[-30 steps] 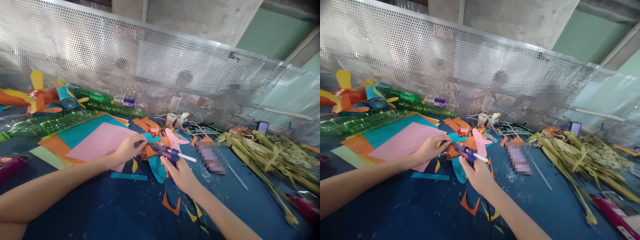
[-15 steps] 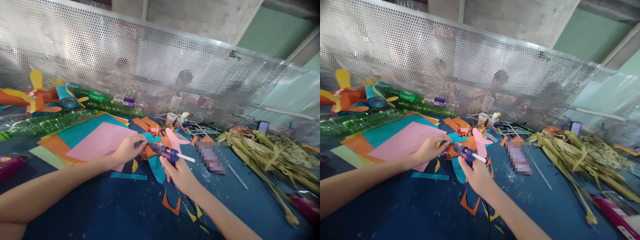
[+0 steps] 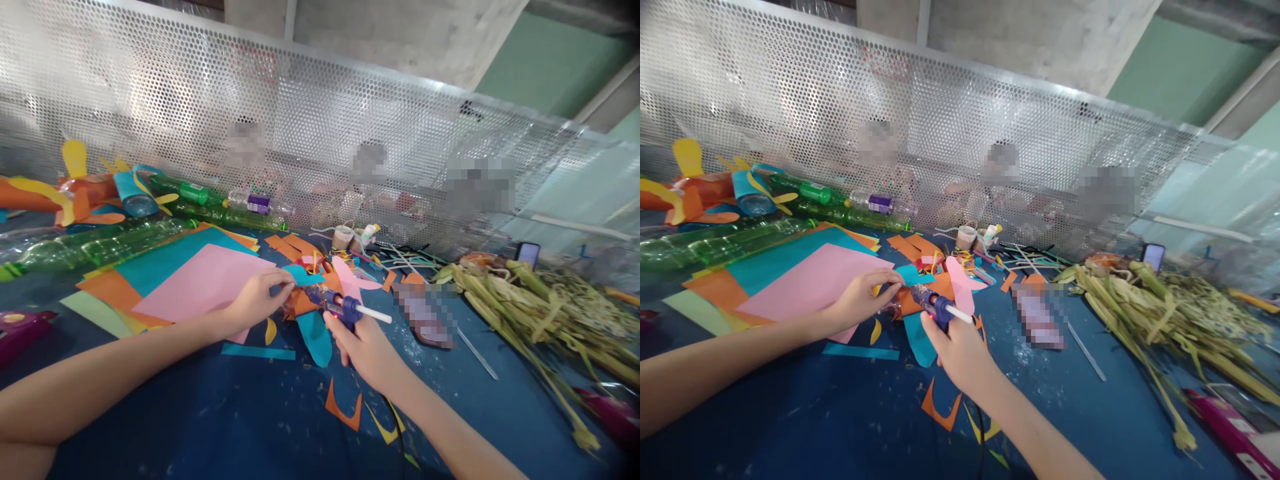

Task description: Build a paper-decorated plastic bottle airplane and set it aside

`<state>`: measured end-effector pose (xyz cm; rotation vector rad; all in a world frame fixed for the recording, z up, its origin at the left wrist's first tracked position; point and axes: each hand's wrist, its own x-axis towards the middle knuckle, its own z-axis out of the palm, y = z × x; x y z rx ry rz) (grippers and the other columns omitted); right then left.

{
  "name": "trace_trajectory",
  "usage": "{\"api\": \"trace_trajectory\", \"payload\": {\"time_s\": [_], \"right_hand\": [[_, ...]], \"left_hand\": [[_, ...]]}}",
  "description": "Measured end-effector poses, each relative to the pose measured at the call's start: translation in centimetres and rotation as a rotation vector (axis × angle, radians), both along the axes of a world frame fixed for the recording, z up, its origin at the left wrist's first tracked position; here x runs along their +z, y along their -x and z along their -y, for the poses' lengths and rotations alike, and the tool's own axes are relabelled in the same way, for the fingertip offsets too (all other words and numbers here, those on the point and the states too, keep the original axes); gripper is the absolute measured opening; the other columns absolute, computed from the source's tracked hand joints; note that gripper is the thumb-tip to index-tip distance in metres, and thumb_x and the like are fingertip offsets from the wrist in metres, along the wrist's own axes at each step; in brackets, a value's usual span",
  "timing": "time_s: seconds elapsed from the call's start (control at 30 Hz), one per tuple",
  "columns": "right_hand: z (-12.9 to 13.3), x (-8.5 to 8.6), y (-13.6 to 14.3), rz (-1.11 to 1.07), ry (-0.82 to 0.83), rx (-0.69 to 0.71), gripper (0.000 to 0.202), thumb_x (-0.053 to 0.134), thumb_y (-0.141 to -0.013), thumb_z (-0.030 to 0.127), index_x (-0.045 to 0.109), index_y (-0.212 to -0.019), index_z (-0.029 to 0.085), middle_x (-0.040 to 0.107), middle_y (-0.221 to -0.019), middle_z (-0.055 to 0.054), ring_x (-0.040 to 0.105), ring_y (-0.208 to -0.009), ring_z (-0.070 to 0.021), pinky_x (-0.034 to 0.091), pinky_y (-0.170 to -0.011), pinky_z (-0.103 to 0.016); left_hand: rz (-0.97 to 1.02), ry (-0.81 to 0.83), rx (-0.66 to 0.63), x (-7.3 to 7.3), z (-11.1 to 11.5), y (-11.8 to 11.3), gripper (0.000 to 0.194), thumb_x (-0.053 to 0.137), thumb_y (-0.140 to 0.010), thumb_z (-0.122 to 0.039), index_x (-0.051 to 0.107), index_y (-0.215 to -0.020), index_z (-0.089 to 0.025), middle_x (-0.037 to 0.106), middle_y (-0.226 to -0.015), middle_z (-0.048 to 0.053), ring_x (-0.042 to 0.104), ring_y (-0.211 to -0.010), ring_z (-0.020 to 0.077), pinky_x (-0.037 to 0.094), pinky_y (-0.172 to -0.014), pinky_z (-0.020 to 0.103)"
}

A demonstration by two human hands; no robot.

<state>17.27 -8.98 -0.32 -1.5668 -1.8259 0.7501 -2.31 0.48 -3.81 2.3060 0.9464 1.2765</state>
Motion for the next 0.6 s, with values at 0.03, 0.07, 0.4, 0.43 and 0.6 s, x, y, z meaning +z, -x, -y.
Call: {"api": "trace_trajectory", "payload": {"time_s": [0.03,0.07,0.4,0.43,0.6], "right_hand": [[-0.04,0.07,-0.05,0.01,-0.006,-0.008,0.036,0.04,-0.087,0.05,0.042,-0.064,0.022,0.045,-0.041,0.004,0.05,-0.036,-0.0137,0.039,-0.043,-0.026],[-0.06,0.12,-0.07,0.02,-0.009,-0.016,0.036,0.04,-0.087,0.05,0.042,-0.064,0.022,0.045,-0.041,0.004,0.05,-0.036,-0.0138,0.039,-0.043,-0.026],[0.35,-0.33,0.79,0.002,0.09,0.017,0.037,0.037,-0.088,0.05,0.042,-0.065,0.021,0.044,-0.042,0.005,0.051,-0.04,-0.0127,0.041,-0.046,-0.024],[0.36,-0.3,0.8,0.006,0.09,0.012,0.037,0.037,-0.088,0.05,0.042,-0.065,0.021,0.044,-0.042,0.005,0.051,-0.04,-0.0126,0.041,-0.046,-0.024],[0.22,0.3,0.41,0.038,0.055,0.009,0.035,0.036,-0.089,0.046,0.042,-0.066,0.021,0.045,-0.043,0.005,0.051,-0.039,-0.012,0.041,-0.046,-0.024]], "left_hand": [[-0.001,-0.006,0.003,-0.08,-0.08,0.01,0.015,0.048,-0.085,-0.02,0.063,-0.083,-0.021,0.066,-0.087,0.002,0.06,-0.087,0.0149,0.046,-0.085,0.029],[-0.001,-0.013,0.004,-0.16,-0.14,0.01,0.015,0.048,-0.085,-0.019,0.063,-0.083,-0.021,0.066,-0.087,0.002,0.06,-0.086,0.0148,0.046,-0.085,0.029],[0.009,-0.097,-0.012,-0.37,-0.2,-0.11,0.014,0.049,-0.085,-0.018,0.062,-0.082,-0.019,0.066,-0.086,0.003,0.061,-0.083,0.0147,0.049,-0.078,0.029],[0.01,-0.098,-0.012,-0.37,-0.2,-0.11,0.014,0.049,-0.085,-0.018,0.062,-0.082,-0.018,0.066,-0.086,0.003,0.061,-0.082,0.0146,0.049,-0.078,0.029],[0.013,-0.09,-0.019,-0.42,-0.22,-0.04,0.014,0.048,-0.086,-0.018,0.062,-0.082,-0.018,0.065,-0.086,0.003,0.061,-0.083,0.0144,0.049,-0.078,0.029]]}}
